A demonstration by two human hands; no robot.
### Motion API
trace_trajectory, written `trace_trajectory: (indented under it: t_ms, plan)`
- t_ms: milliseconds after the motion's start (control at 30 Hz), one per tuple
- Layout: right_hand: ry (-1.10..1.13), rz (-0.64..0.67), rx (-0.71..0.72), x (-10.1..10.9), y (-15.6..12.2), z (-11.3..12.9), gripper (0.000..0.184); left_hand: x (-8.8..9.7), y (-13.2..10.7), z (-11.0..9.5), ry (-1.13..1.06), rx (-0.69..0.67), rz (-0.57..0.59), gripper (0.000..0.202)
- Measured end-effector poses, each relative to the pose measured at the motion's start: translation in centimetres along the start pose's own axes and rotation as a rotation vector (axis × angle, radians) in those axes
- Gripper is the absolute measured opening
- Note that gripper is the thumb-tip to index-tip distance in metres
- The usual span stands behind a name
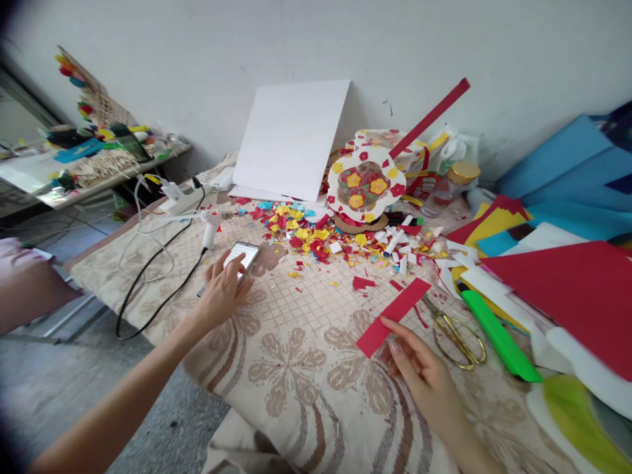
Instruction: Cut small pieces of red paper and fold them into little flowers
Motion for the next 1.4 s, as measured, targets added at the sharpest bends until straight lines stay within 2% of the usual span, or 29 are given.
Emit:
trace_trajectory:
  t_ms: [167,367,500,733,867,967,1067,1133,1267,1400]
  plan:
    - [0.000,-0.006,-0.003,0.2,-0.1,-0.1,0.042,0.1,-0.2,0.2,-0.016,-0.007,-0.002,0.031]
    - [-0.013,-0.013,0.007,0.2,0.0,0.0,0.043,2.0,-2.8,-0.1,0.019,0.008,-0.050,0.035]
    - [-0.026,-0.015,0.002,0.1,0.0,0.0,0.043,2.0,-3.9,-0.1,0.011,0.026,-0.030,0.039]
    - [-0.044,-0.018,-0.004,0.1,-0.1,0.0,0.043,0.8,-3.7,0.0,0.032,-0.040,0.013,0.017]
    - [-0.043,-0.014,0.016,0.1,-0.2,0.2,0.042,1.4,-3.7,-0.7,0.003,-0.058,0.000,0.009]
    - [-0.049,-0.011,0.027,0.1,-0.2,0.4,0.042,2.5,-3.8,-3.2,-0.106,-0.093,-0.030,0.009]
    - [-0.064,-0.001,0.024,0.0,-0.2,0.5,0.042,3.0,-3.5,-7.5,-0.339,-0.211,0.009,0.011]
    - [-0.066,-0.002,0.024,-0.1,-0.3,0.5,0.042,2.3,-2.8,-10.6,-0.501,-0.298,0.112,0.019]
    - [-0.030,-0.014,0.045,-0.1,-0.3,0.7,0.044,-0.1,-0.8,-16.1,-0.755,-0.471,0.298,0.048]
    - [-0.032,-0.097,0.066,0.7,0.1,1.2,0.047,-2.7,1.0,-20.3,-0.917,-0.625,0.401,0.059]
Point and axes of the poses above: each hand's wrist, its own y-axis towards the middle knuckle, its own x-axis out of the back of the hand, z = x × y, the point moved 5 cm from there along y, towards the middle knuckle, and after that the axes turned 2 degrees about z, right-handed, at the moved point
